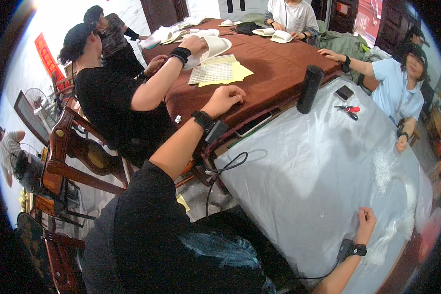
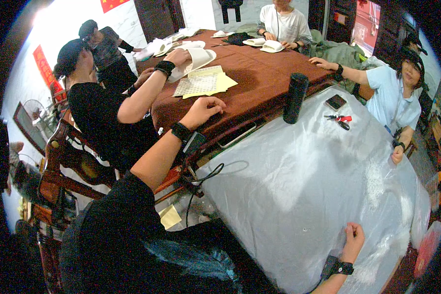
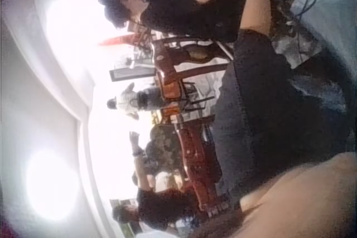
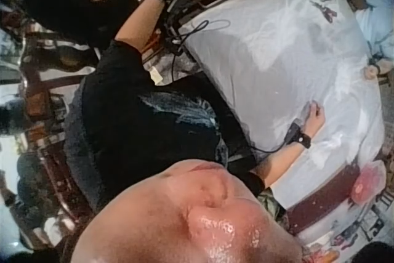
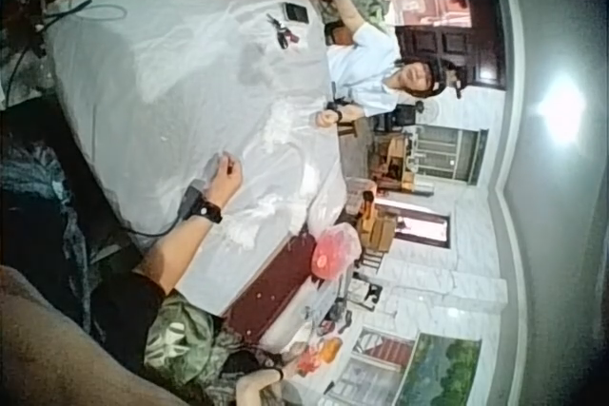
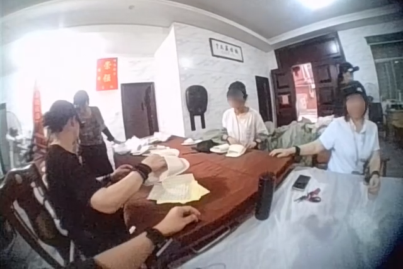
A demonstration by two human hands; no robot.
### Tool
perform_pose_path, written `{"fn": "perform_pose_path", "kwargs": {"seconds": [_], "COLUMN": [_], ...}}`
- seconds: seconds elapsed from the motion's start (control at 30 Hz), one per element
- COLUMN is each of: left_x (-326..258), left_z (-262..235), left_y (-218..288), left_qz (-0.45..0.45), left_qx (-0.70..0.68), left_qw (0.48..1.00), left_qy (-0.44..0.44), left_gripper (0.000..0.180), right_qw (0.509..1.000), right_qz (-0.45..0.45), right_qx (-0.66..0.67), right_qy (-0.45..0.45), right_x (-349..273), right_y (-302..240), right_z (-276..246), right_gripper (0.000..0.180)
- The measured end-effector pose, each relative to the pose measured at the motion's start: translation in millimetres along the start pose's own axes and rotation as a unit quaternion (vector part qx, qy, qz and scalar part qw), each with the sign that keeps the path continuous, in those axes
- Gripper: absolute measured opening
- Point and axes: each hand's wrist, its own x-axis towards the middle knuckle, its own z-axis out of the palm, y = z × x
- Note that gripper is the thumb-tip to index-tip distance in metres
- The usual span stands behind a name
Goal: Applying fur trim to white slippers using a specialized tool in a workshop setting.
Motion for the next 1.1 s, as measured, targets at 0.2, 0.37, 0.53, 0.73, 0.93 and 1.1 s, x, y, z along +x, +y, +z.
{"fn": "perform_pose_path", "kwargs": {"seconds": [0.2, 0.37, 0.53, 0.73, 0.93, 1.1], "left_x": [-17.7, -70.2, -82.6, -72.3, -20.5, -5.2], "left_z": [-5.1, -8.6, -0.8, 13.1, 11.1, 20.3], "left_y": [34.1, 104.2, 102.3, 70.5, 37.7, 23.9], "left_qz": [0.026, 0.008, 0.131, 0.154, 0.008, 0.042], "left_qx": [-0.066, -0.11, 0.105, 0.288, 0.293, 0.066], "left_qw": [0.991, 0.983, 0.976, 0.921, 0.927, 0.977], "left_qy": [-0.115, -0.147, 0.135, 0.21, 0.234, 0.201], "left_gripper": [0.02, 0.023, 0.023, 0.047, 0.059, 0.034], "right_qw": [1.0, 1.0, 1.0, 1.0, 1.0, 1.0], "right_qz": [0.006, 0.013, 0.018, 0.008, 0.017, -0.008], "right_qx": [-0.006, 0.002, 0.005, -0.02, -0.014, -0.003], "right_qy": [0.009, 0.0, -0.006, -0.009, -0.003, -0.005], "right_x": [0.1, 0.9, -1.5, -1.4, 0.4, -0.7], "right_y": [2.4, -1.5, -10.9, -7.8, -8.6, 6.6], "right_z": [1.9, 2.3, 2.2, -2.5, 0.3, -1.4], "right_gripper": [0.012, 0.013, 0.013, 0.014, 0.017, 0.017]}}
